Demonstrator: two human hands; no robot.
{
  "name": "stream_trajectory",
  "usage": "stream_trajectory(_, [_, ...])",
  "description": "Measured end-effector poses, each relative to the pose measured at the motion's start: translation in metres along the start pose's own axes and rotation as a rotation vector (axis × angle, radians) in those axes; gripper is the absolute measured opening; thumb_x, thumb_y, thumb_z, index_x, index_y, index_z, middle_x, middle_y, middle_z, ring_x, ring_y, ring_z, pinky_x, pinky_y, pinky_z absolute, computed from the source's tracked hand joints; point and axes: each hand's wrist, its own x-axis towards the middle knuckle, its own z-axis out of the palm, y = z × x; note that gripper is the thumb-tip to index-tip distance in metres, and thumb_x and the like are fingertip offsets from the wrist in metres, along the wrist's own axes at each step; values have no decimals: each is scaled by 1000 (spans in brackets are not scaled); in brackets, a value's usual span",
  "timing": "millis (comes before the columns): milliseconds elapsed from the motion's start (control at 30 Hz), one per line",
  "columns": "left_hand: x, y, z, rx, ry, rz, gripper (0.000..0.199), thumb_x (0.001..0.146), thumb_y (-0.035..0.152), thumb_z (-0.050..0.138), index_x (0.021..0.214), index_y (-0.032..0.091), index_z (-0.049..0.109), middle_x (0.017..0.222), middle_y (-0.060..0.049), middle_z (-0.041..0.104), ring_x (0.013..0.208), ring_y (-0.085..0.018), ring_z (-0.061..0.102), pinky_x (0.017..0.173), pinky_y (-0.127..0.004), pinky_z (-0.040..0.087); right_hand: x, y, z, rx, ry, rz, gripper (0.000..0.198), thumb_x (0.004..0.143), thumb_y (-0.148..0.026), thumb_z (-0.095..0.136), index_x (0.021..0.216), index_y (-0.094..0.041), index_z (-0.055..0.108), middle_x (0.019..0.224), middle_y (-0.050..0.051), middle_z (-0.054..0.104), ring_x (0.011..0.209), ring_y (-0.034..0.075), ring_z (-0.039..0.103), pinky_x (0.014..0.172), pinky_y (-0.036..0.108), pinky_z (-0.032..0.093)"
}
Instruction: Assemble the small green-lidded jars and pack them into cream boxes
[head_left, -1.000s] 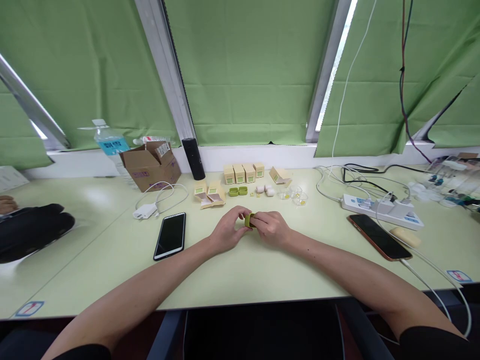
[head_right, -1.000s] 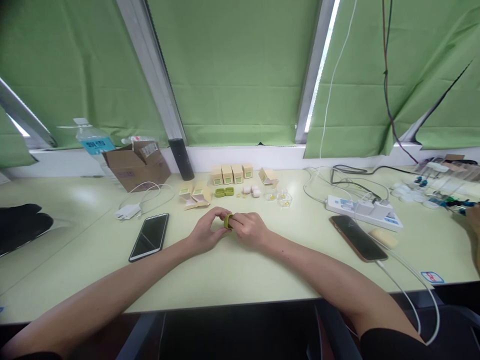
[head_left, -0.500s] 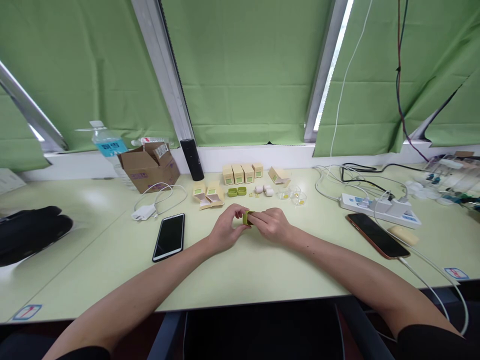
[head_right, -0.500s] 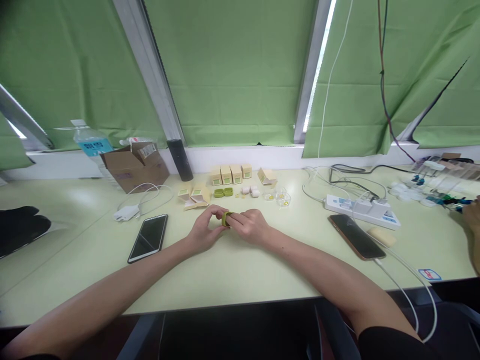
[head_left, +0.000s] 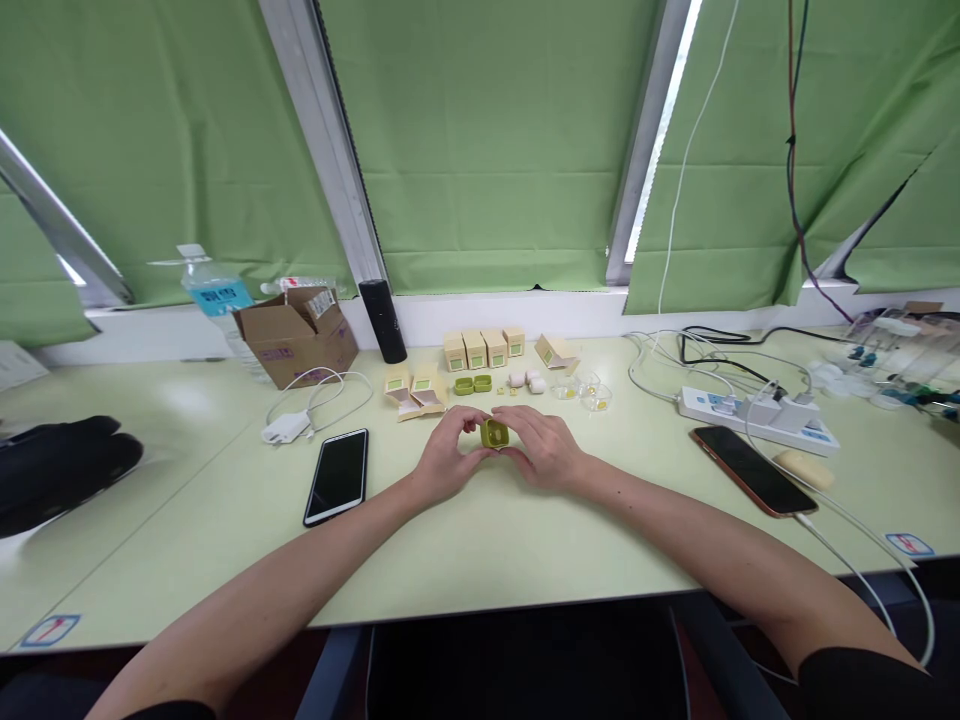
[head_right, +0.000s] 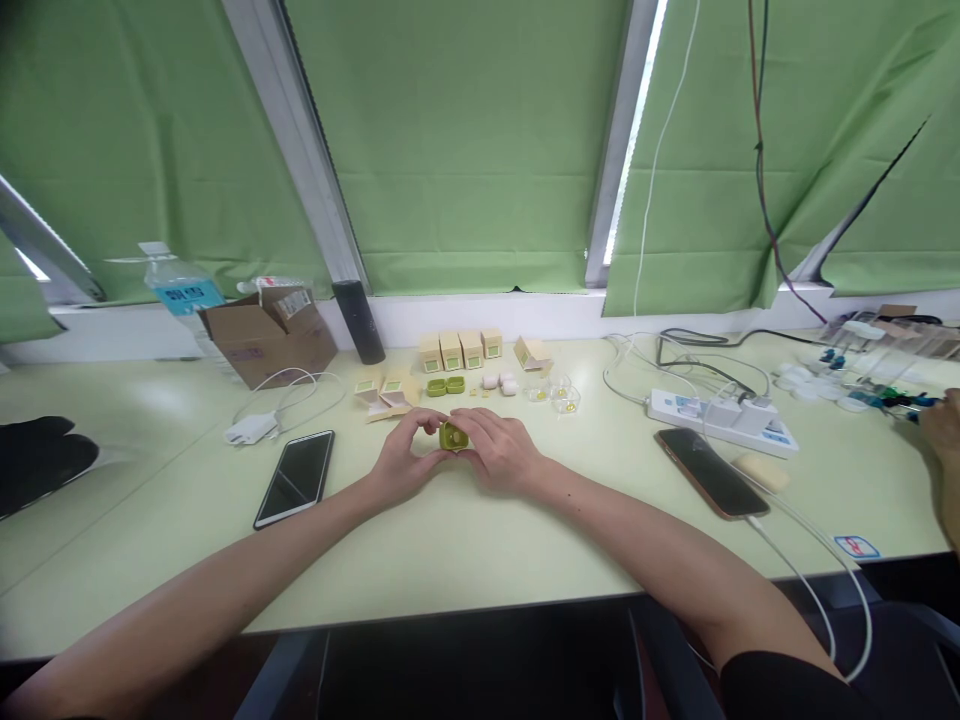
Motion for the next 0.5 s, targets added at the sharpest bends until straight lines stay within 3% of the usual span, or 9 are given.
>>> stream_trajectory(133, [0,4,-1,-53,-4,-30,39,81,31,82,112,23,59,106,-5,67,88,-19,58,83,-35,52,-1,2,4,97,23,-7,33,102,-20,55,134,-18,49,117,14,74,106,24,72,72,34,63])
stream_trajectory(233, [3,7,-2,-156,22,-127,29,92,38,68,115,22,60,111,-7,68,92,-19,61,87,-35,52,-3,4,5,139,56,14,26,99,-18,59,125,-19,53,118,15,74,108,24,71,71,35,63])
stream_trajectory(333, [8,6,-2,-264,31,-295,25,97,44,58,101,20,66,98,-6,69,85,-18,61,76,-31,51,-2,4,6,133,81,7,19,99,-18,60,117,-20,56,116,15,74,106,25,71,73,37,64])
stream_trajectory(500, [13,6,-1,-522,-138,-513,34,81,49,76,82,16,68,72,-1,61,61,-12,49,58,-25,40,-2,3,7,91,87,-34,15,98,-17,61,113,-20,60,115,16,74,107,26,71,84,43,64])
